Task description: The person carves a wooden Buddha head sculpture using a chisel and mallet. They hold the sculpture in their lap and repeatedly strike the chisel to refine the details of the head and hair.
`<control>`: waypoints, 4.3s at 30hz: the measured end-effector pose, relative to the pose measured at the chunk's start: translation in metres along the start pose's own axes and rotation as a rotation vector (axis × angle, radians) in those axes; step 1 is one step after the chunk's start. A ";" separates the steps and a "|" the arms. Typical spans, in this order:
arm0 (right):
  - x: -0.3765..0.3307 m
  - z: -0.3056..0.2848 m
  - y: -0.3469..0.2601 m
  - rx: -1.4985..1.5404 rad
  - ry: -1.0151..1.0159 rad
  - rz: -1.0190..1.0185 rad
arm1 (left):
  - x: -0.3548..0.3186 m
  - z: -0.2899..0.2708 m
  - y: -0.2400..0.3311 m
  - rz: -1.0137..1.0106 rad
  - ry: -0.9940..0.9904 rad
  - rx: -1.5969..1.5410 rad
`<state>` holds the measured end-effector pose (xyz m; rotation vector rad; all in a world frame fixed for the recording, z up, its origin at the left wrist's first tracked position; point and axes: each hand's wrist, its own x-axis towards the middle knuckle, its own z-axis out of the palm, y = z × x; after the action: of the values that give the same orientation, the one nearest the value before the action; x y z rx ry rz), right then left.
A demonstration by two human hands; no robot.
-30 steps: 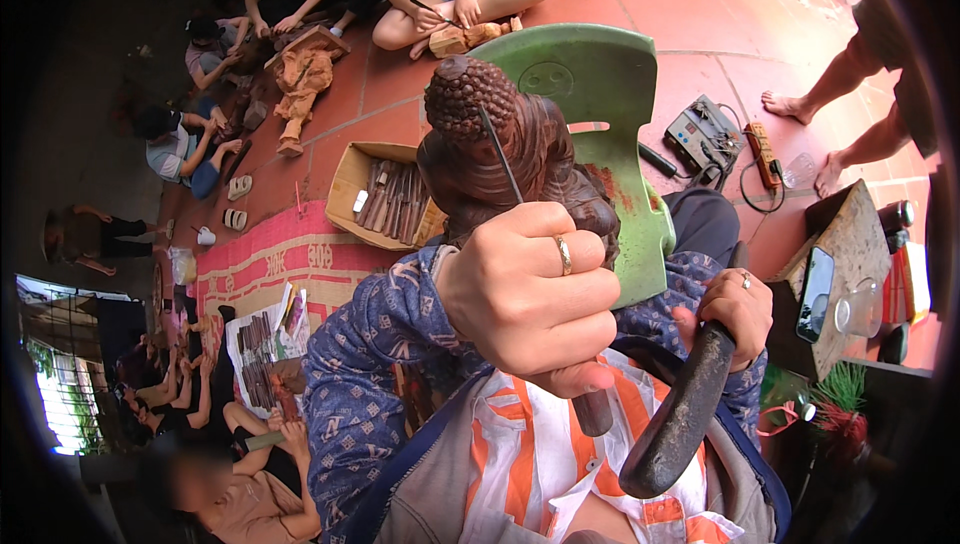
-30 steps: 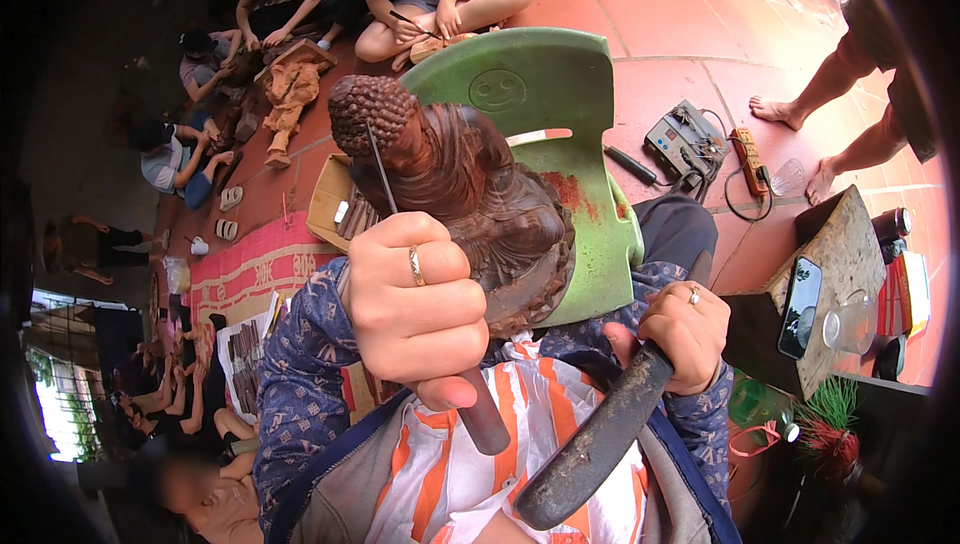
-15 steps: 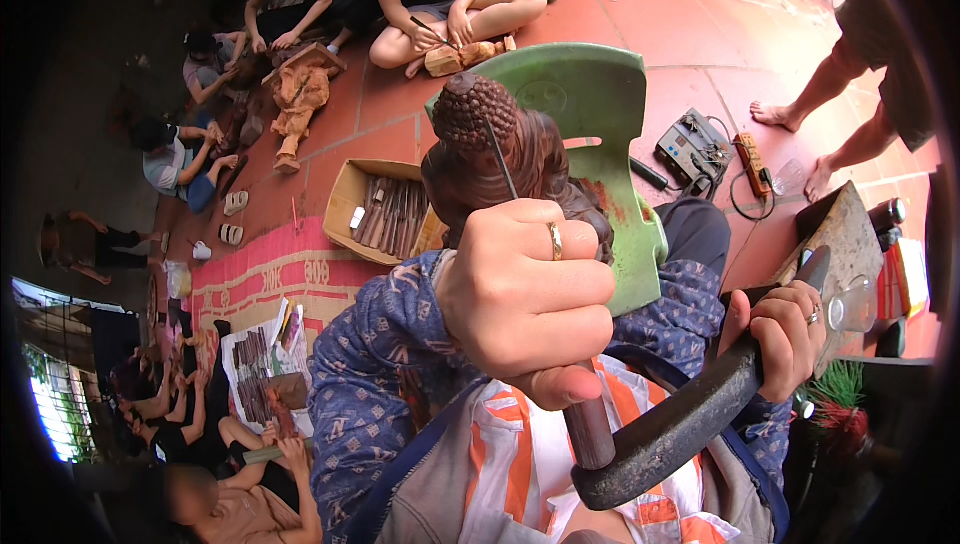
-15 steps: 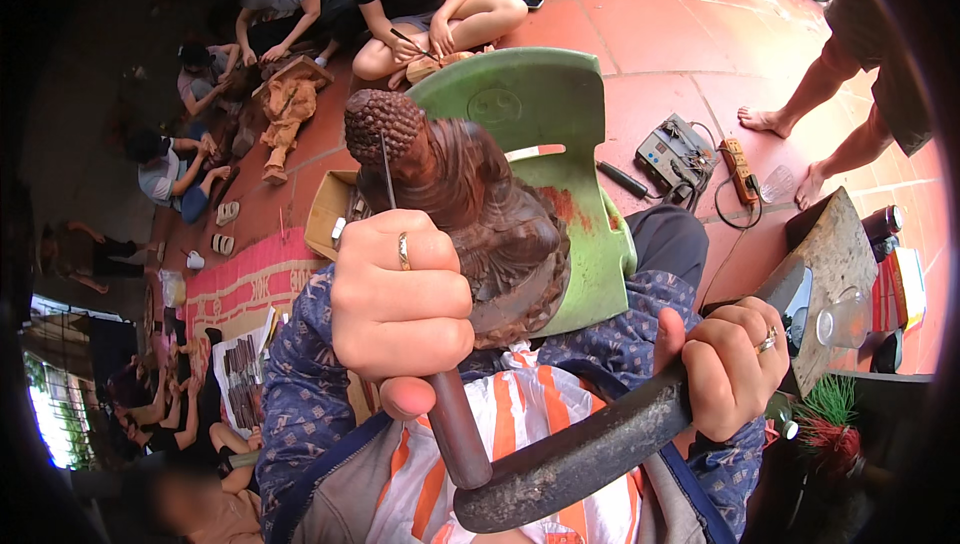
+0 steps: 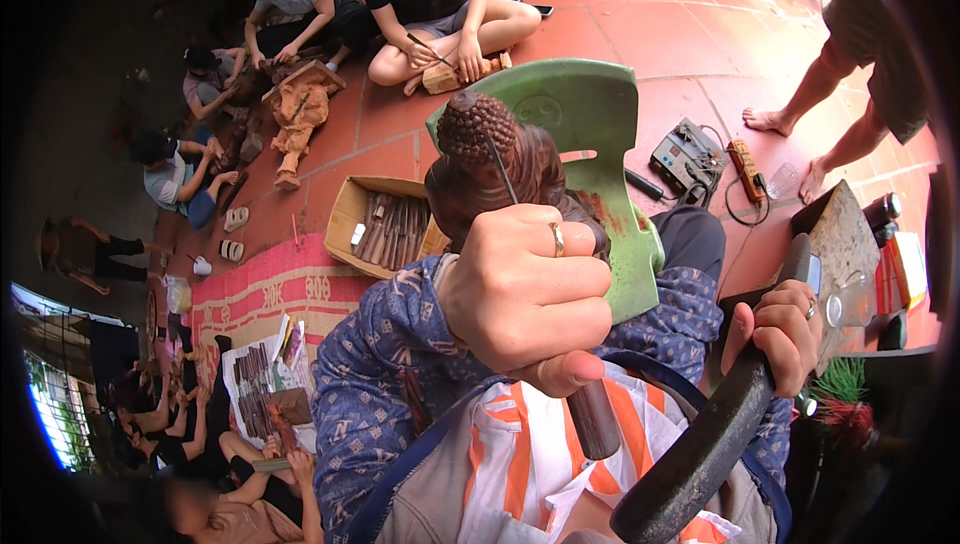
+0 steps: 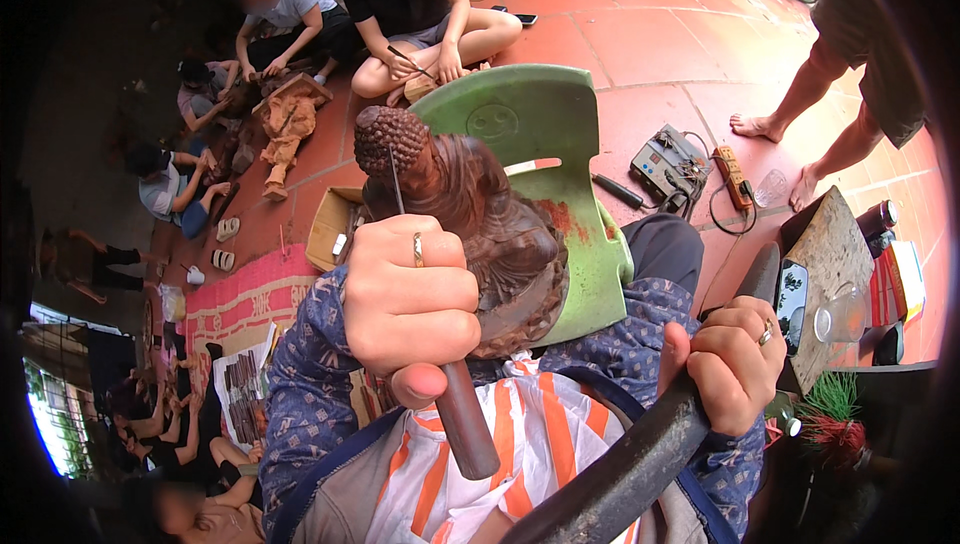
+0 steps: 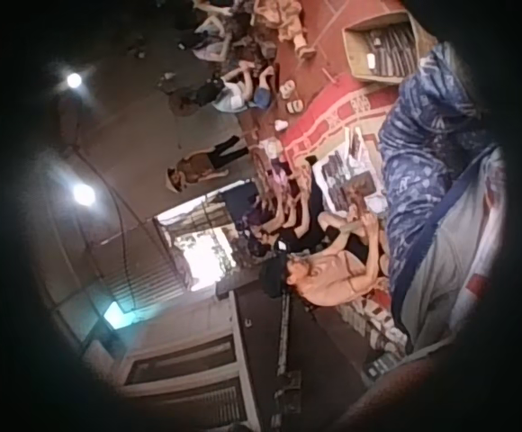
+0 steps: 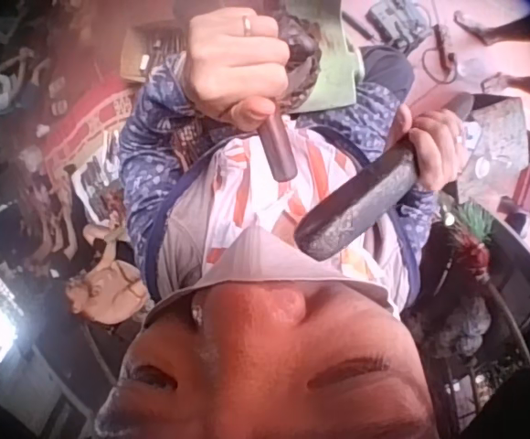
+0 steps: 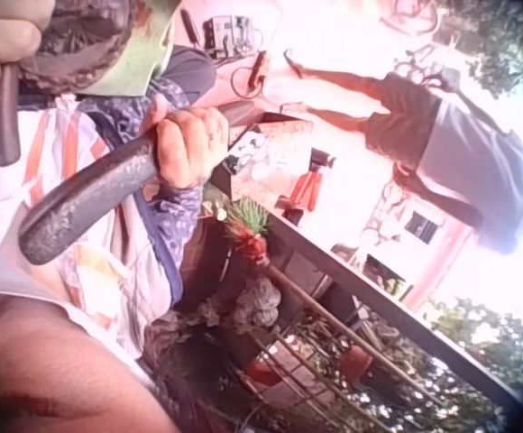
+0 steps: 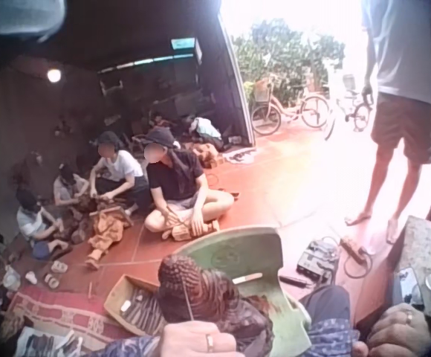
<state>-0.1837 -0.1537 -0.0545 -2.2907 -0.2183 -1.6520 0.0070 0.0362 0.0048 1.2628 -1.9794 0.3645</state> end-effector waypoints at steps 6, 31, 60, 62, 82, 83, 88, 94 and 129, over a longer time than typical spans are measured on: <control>0.007 0.002 0.001 -0.104 -0.070 0.015 | 0.006 -0.007 0.001 0.012 -0.152 0.078; -0.003 0.020 0.019 0.118 -0.013 0.090 | 0.018 0.005 -0.004 0.022 -0.018 0.062; 0.008 0.007 0.000 -0.094 0.062 0.009 | 0.020 -0.011 -0.010 0.096 0.003 -0.034; 0.005 0.007 0.000 -0.176 0.044 0.040 | 0.020 -0.013 -0.012 0.104 -0.065 -0.046; -0.003 0.018 0.025 0.124 0.063 0.105 | 0.034 0.017 -0.008 0.073 0.075 0.043; -0.004 0.020 0.026 0.128 0.068 0.103 | 0.034 0.017 -0.009 0.063 0.074 0.057; -0.003 0.021 0.029 0.158 0.060 0.089 | 0.033 0.014 -0.010 0.005 0.044 0.103; -0.001 0.017 0.028 0.158 0.039 0.102 | 0.033 0.012 -0.010 -0.024 0.019 0.105; -0.070 0.048 0.044 0.577 -0.022 0.459 | 0.015 0.028 -0.019 -0.053 -0.232 0.241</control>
<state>-0.1505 -0.1749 -0.1412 -1.7554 -0.1350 -1.1453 0.0083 0.0012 -0.0066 1.5669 -2.1382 0.4588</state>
